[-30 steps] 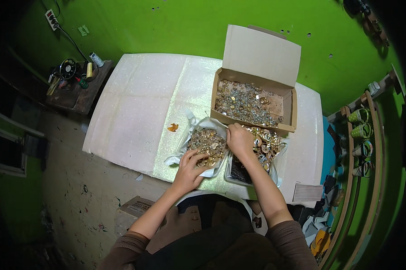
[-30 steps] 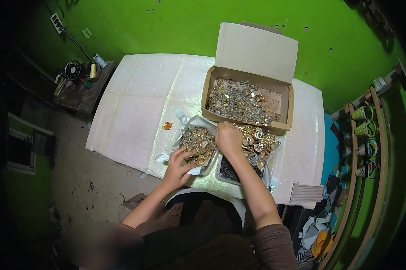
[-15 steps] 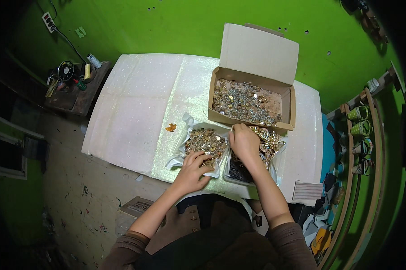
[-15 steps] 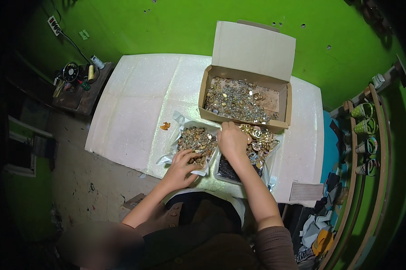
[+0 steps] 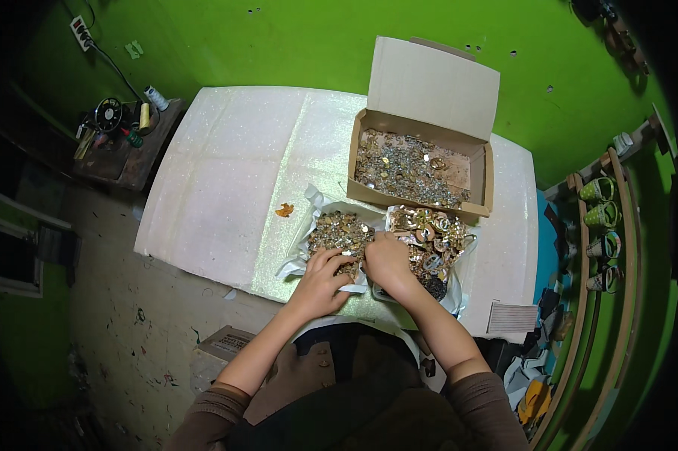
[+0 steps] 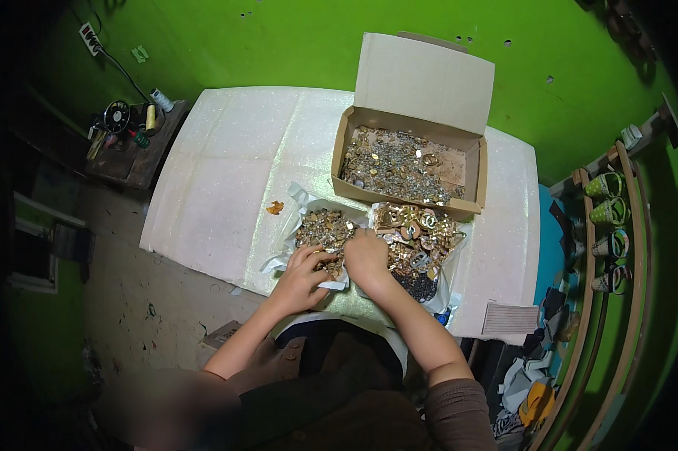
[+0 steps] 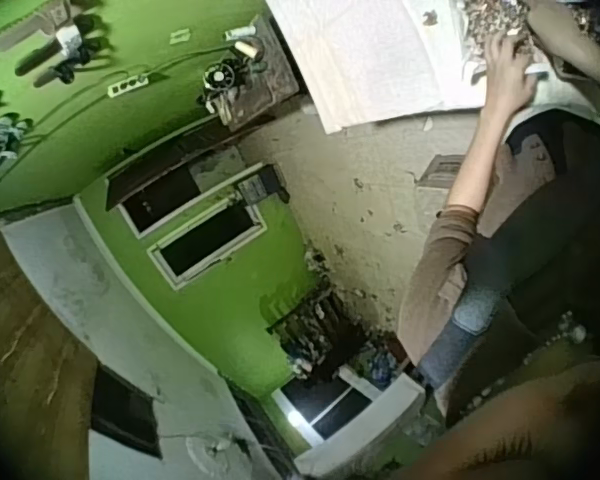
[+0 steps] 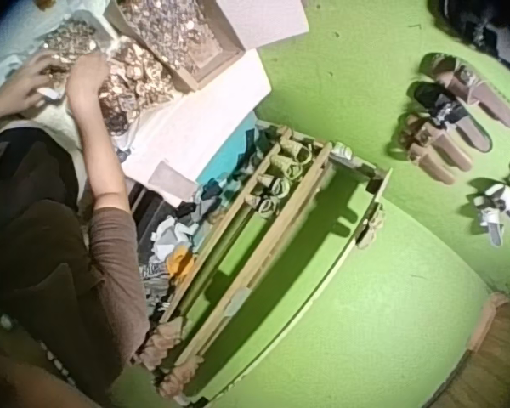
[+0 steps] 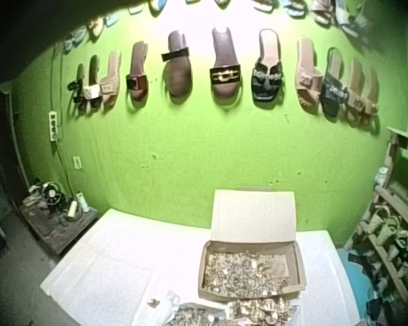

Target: Sorting decorative buckles and small metallic hardware components into separate containers.

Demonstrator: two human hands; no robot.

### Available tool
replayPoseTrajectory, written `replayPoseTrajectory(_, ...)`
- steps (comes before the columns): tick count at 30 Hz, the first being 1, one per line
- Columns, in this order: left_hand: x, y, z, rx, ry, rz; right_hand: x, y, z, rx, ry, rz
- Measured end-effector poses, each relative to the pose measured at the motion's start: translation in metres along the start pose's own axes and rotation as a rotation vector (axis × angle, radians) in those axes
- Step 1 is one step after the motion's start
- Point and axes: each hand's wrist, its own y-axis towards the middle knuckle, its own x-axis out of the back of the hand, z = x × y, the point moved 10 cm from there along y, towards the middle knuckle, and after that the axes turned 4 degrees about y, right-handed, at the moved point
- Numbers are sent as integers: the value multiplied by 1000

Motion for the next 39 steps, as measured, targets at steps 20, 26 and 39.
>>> replayPoseTrajectory(20,10,-4,4,18,-40,-70,17,16,-10,-4,204,71)
replayPoseTrajectory(26,7,-4,5,28,-30,-40,1,3,12,-41,-167,85)
replayPoseTrajectory(39,5,-5,4,25,-37,-27,14,6,-4,-110,207,-52)
